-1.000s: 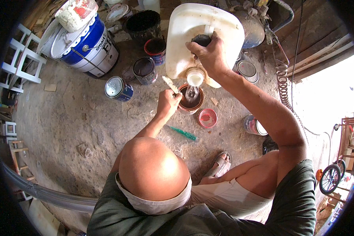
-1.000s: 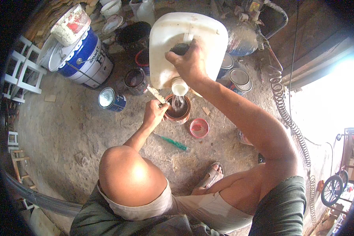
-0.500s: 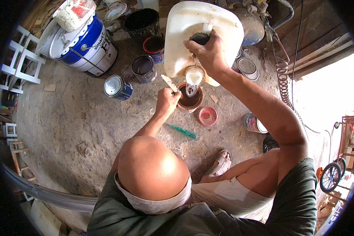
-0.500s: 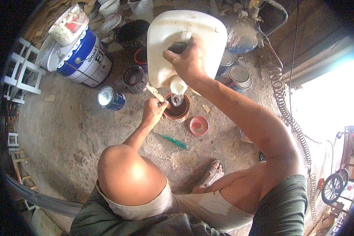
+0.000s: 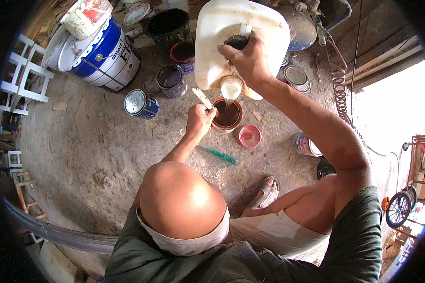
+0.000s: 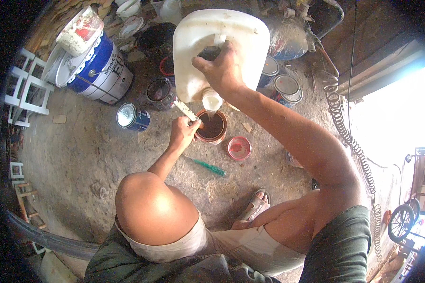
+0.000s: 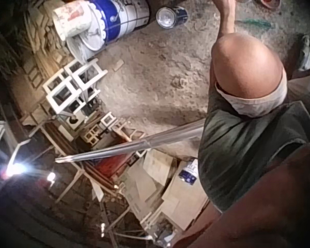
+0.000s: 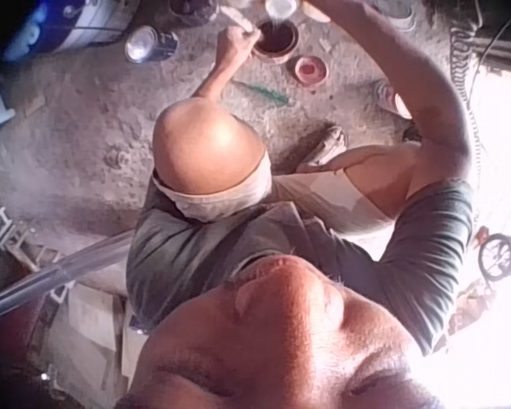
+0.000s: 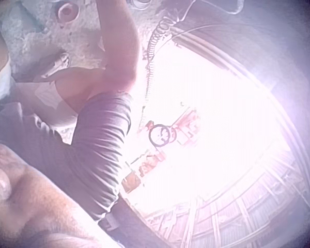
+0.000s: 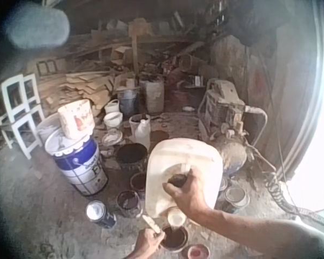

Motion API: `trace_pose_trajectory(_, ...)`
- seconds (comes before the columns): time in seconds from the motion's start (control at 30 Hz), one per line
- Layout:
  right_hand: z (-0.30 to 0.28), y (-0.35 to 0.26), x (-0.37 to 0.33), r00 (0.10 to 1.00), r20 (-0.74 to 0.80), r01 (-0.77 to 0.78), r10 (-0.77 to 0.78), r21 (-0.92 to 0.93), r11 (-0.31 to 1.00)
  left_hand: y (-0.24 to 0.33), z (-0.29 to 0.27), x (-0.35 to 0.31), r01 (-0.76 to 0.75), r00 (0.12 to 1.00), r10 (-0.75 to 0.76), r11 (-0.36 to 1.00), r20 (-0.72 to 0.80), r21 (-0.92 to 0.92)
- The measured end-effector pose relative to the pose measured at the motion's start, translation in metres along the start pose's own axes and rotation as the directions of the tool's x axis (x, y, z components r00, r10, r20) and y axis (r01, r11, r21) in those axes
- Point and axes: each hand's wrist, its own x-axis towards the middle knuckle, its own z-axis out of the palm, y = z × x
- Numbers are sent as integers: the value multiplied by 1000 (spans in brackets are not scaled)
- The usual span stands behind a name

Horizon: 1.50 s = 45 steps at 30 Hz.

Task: The person uses a spray gun to apply paint to a metal or wood furniture frame, then sits on the floor to open and mix paint in several containers using a wooden stick.

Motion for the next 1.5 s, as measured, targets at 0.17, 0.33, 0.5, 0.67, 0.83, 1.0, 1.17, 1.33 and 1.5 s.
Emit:
trace_pose_trajectory(0.17, -11, 8, -1, 1000, -12, -10, 10, -26, 1000, 5, 12, 5, -7, 1000, 7, 1000, 21, 9)
trace_pose_trajectory(0.33, -3, -4, -3, 999, 28, -46, 45, 3, 999, 0, 2, 1, 12, 1000, -13, 999, 13, 32)
trace_pose_trajectory(0.5, -4, -2, -3, 998, 22, -62, 62, -10, 998, 3, 2, 0, 10, 999, -11, 1000, 32, 18)
trace_pose_trajectory(0.67, -4, -6, -3, 999, 37, -37, 38, -21, 999, 2, 1, -1, 30, 999, -31, 999, 19, 41)
trace_pose_trajectory(0.83, -9, 1, -2, 999, 21, -33, 34, -35, 999, -2, 9, 4, 3, 999, -4, 999, 34, 32)
trace_pose_trajectory(1.0, -4, -7, -4, 998, 43, -51, 52, -17, 999, 2, 1, -1, 19, 1000, -19, 999, 3, 51)
trace_pose_trajectory(1.17, -7, -12, -6, 996, 58, -63, 64, -21, 998, 0, 4, -1, 9, 1000, -10, 998, 13, 67)
trace_pose_trajectory(1.33, -6, -10, -6, 995, 51, -81, 83, -26, 996, -4, 6, -2, 5, 1000, -6, 999, 23, 46)
trace_pose_trajectory(1.5, -5, -12, -5, 997, 49, -55, 58, -45, 997, -5, 5, -3, 20, 1000, -21, 999, 10, 38)
